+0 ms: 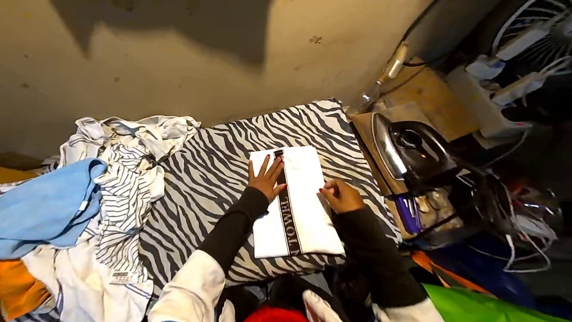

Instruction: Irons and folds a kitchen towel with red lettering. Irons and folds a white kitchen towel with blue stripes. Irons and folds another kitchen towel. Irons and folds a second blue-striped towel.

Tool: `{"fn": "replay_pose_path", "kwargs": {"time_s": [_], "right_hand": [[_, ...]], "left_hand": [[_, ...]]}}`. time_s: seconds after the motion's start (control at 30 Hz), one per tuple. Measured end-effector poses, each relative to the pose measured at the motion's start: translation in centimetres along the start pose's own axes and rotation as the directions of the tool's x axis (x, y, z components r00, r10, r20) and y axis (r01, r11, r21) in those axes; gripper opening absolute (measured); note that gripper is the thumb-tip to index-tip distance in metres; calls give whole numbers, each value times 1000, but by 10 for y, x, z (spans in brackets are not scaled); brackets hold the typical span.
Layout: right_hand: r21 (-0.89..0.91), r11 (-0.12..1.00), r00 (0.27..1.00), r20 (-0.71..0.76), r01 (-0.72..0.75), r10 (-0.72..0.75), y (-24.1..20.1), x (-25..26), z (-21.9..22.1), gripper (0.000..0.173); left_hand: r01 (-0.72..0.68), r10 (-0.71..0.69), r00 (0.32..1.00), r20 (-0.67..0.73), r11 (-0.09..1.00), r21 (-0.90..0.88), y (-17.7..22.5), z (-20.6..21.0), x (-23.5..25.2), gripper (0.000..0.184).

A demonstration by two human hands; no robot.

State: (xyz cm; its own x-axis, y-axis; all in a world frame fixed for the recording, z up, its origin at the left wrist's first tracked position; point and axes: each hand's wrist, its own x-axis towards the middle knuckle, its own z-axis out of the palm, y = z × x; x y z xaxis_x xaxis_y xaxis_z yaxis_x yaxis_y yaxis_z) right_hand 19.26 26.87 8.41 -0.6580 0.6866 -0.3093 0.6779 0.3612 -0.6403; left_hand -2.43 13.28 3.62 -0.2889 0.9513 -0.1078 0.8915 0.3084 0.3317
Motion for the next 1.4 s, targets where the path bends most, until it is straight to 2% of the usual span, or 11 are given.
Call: {"fn": "replay_pose_path", "kwargs": {"time_s": [0.17, 0.4, 0.47, 0.57, 0.67, 0.77, 0.9, 1.1, 1.27, 1.33, 1.4], "right_hand": [[91, 996, 998, -53, -19, 24, -17, 62, 3, 42], [-27, 991, 992, -6, -129, 128, -23, 73, -7, 35], [-39, 989, 990, 5, -140, 140, -24, 72, -7, 34], [-15, 992, 992, -1, -125, 125, -22, 71, -7, 35], [13, 994, 994, -18, -107, 107, -25, 70, -6, 37], [46, 998, 996, -83, -41, 45, -28, 70, -4, 35], [25, 999, 991, -126, -33, 36, -30, 70, -4, 30], [-26, 991, 982, -140, -135, 130, -18, 76, -4, 31], [-54, 988, 981, -139, -145, 136, -18, 77, -1, 32], [-76, 983, 975, -162, -168, 154, -18, 76, 2, 32], [-128, 981, 967, -228, -143, 112, -26, 69, 5, 34]], "left_hand": [[-95, 90, 988, -124, 995, -38, 31, 1, -16, 62], [-368, 380, 921, 84, 921, -130, 35, 15, -22, 60], [-321, 331, 942, 59, 937, -136, 36, 8, -20, 57], [-121, 99, 975, -199, 987, -106, 21, 0, -10, 47], [133, -193, 912, -362, 974, -186, -11, -19, 1, 47], [216, -342, 858, -383, 917, -336, -30, -33, 10, 47], [193, -326, 908, -262, 882, -430, -41, -47, 19, 29], [191, -251, 963, -99, 894, -404, -57, -56, 29, 34], [212, -304, 936, -180, 891, -402, -56, -59, 33, 21], [286, -365, 912, -186, 892, -350, -49, -55, 35, 26], [259, -326, 904, -275, 932, -254, -28, -52, 29, 33]]}}
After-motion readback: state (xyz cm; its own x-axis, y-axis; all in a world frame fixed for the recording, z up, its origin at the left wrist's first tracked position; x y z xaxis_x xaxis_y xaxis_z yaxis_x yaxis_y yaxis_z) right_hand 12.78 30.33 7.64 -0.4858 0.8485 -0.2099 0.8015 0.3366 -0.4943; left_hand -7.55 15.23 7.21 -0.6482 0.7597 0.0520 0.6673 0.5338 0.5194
